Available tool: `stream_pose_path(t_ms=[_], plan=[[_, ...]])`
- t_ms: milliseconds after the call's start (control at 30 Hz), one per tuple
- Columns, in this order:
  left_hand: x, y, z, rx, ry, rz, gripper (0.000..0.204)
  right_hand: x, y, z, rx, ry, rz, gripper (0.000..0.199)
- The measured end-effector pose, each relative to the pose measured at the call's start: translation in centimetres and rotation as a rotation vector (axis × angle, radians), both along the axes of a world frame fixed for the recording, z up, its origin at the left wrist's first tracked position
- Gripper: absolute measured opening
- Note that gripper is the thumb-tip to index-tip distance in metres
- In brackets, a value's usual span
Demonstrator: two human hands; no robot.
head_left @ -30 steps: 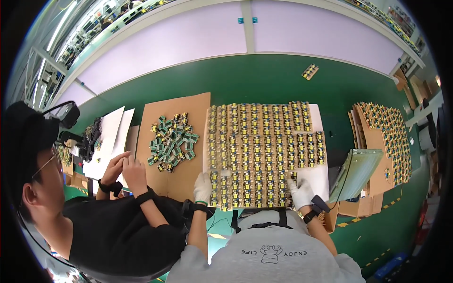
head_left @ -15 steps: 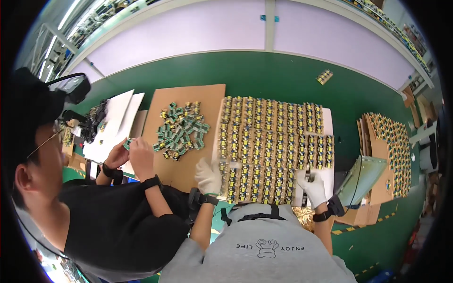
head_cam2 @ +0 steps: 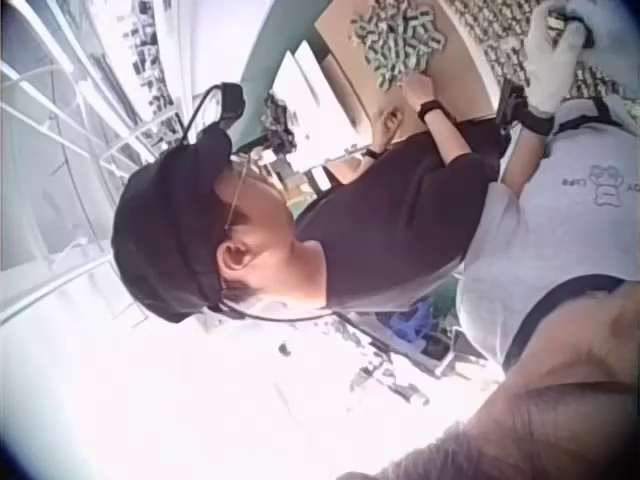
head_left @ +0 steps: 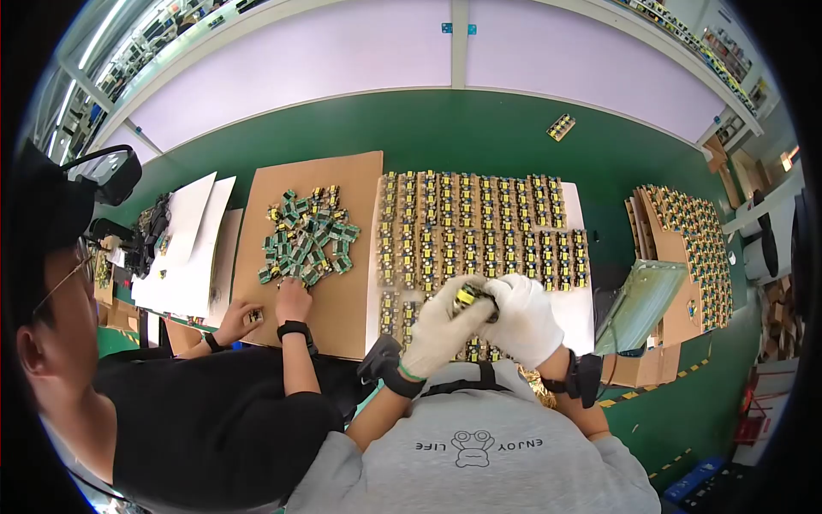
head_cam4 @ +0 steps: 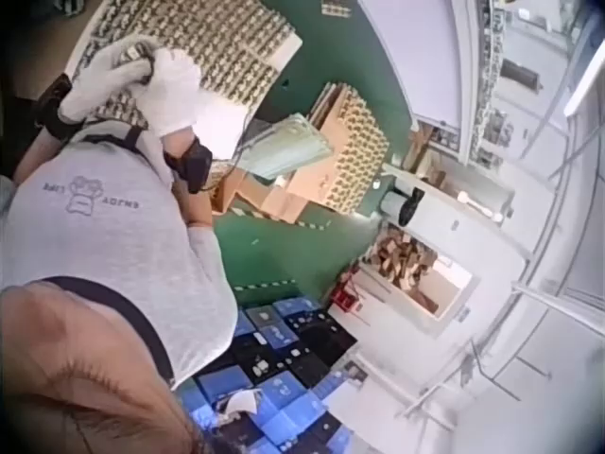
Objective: The person sorts circuit boards by hand, picking them up from a pile and placing them onto a cardboard sheet. They then pick up a larger board, place a smaller circuit board onto it, and set the combined unit onto a separate cardboard sheet.
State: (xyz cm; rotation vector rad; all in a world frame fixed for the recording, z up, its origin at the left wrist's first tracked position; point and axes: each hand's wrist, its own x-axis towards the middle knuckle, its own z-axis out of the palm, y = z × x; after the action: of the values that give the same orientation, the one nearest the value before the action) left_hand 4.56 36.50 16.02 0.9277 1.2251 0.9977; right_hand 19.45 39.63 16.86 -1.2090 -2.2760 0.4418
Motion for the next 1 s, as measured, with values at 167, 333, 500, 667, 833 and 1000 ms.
stream_pose_path(t_ms=[167,333,500,667,833,1000], plan=[[-2.9,-0.5,-2.7,-0.141,-0.496,0.378,0.034,-0.1,3.4,-0.4,-0.477,0.529,-0.363,0.040],[-4.6,-3.0,-3.6,-0.059,-0.683,0.630,0.039,-5.9,3.9,-5.3,-1.036,0.660,-0.298,0.058],[-7.9,-5.2,-5.7,0.018,-0.642,0.939,0.028,-13.6,3.3,-6.0,-0.785,0.143,-0.063,0.065],[-11.8,-6.7,-11.4,-0.115,-1.029,1.118,0.009,-19.4,5.0,-12.3,-1.825,0.728,-0.059,0.049],[-13.9,-6.7,-13.2,0.021,-0.942,1.423,0.010,-25.1,6.2,-13.6,-1.361,0.509,-0.023,0.039],[-14.0,-5.7,-13.8,0.001,-0.887,1.366,0.023,-25.9,6.6,-20.9,-1.110,0.198,0.281,0.041]])
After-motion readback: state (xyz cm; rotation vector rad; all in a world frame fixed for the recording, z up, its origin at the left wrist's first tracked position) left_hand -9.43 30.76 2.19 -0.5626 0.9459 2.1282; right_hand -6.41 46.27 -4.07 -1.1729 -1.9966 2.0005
